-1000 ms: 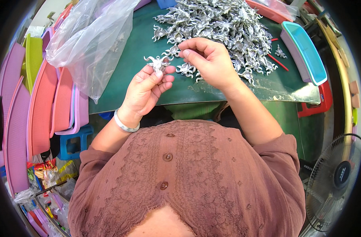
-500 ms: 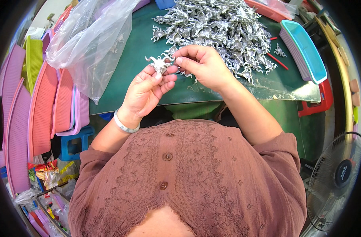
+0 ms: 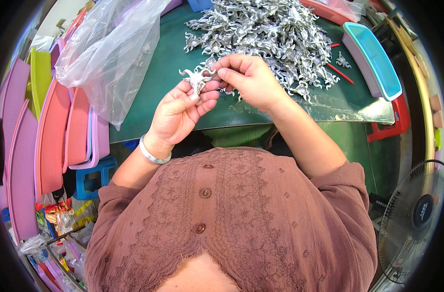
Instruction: The person pours small silver metal pieces from a plastic bag onto a green worktable, then picks them up one by one to inspect and assemble them by hand. Later, the person uses red-handled pliers to trim or adjust the metal pieces. The work is performed at a shared table with other workers visible in the background.
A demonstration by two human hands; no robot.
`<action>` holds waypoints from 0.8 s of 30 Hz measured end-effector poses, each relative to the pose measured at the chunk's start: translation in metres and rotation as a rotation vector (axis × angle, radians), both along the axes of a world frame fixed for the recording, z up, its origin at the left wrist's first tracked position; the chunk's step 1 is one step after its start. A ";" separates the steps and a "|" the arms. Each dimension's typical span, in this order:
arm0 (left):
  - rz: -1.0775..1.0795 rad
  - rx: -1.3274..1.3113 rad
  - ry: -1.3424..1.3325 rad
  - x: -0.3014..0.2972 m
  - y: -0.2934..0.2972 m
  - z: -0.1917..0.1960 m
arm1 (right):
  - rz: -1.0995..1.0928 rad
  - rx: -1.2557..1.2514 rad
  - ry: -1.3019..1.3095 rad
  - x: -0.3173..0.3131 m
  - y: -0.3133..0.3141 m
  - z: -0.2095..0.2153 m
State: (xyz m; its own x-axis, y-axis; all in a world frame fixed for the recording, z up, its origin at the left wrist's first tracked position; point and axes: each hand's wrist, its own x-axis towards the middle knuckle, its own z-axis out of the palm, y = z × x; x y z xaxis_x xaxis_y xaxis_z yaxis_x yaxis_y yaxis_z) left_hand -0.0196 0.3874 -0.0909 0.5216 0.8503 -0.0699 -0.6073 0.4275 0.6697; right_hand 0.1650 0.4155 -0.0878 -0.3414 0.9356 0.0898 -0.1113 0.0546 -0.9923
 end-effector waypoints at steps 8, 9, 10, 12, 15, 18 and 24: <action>0.007 0.007 0.042 0.003 -0.001 0.001 | 0.013 -0.029 0.029 0.001 0.001 0.000; 0.006 0.008 0.046 0.003 -0.001 0.001 | 0.009 -0.024 0.039 0.001 0.001 0.000; 0.005 0.012 0.053 0.004 -0.001 0.001 | 0.005 -0.019 0.050 0.001 0.000 0.000; 0.004 0.021 0.068 0.005 -0.001 0.002 | 0.000 -0.010 0.058 0.001 0.000 0.000; 0.007 0.030 0.098 0.004 -0.001 0.001 | -0.002 0.000 0.063 0.002 0.000 0.002; 0.001 0.047 0.094 0.003 -0.001 -0.001 | -0.004 0.003 0.084 0.002 0.001 0.000; -0.036 -0.004 0.029 -0.001 0.001 0.000 | 0.005 -0.073 0.135 0.006 0.005 -0.004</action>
State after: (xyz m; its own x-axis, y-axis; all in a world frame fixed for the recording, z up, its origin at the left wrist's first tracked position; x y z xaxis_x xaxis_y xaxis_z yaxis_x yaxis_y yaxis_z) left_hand -0.0208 0.3883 -0.0911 0.5498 0.8305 -0.0892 -0.5715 0.4519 0.6850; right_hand 0.1707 0.4205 -0.0921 -0.3356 0.9396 0.0671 -0.2443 -0.0181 -0.9695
